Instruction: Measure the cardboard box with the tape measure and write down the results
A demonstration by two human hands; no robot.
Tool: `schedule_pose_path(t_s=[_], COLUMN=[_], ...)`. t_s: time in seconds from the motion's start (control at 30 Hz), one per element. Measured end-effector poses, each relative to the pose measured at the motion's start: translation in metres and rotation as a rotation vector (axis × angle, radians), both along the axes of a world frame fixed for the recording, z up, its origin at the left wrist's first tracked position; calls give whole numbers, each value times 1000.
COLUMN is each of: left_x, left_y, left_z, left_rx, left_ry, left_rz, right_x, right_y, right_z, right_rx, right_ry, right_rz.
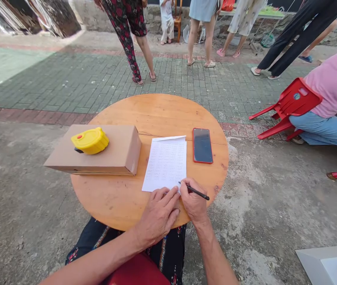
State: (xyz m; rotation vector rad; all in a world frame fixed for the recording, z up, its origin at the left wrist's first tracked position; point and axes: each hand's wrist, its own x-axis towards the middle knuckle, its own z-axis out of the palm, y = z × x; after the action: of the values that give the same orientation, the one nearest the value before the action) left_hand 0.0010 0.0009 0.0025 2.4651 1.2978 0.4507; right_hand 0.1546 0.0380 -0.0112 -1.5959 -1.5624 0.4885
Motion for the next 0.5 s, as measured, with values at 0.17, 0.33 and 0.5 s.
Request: schedule_pose_path(t_s=[0.17,0.33,0.5], left_x=[0,1,2], left_y=[1,1,0], left_z=[0,-1,1], left_rx=[5,14,13], left_ry=[39,60,57], left_rz=[-16,-10,-9], right_x=[0,1,0], right_y=[-1,-3,-1], right_z=[-1,0,0], right_rx=[7,38,30], right_ry=[25,17,24], right_rz=[-34,-94,-81])
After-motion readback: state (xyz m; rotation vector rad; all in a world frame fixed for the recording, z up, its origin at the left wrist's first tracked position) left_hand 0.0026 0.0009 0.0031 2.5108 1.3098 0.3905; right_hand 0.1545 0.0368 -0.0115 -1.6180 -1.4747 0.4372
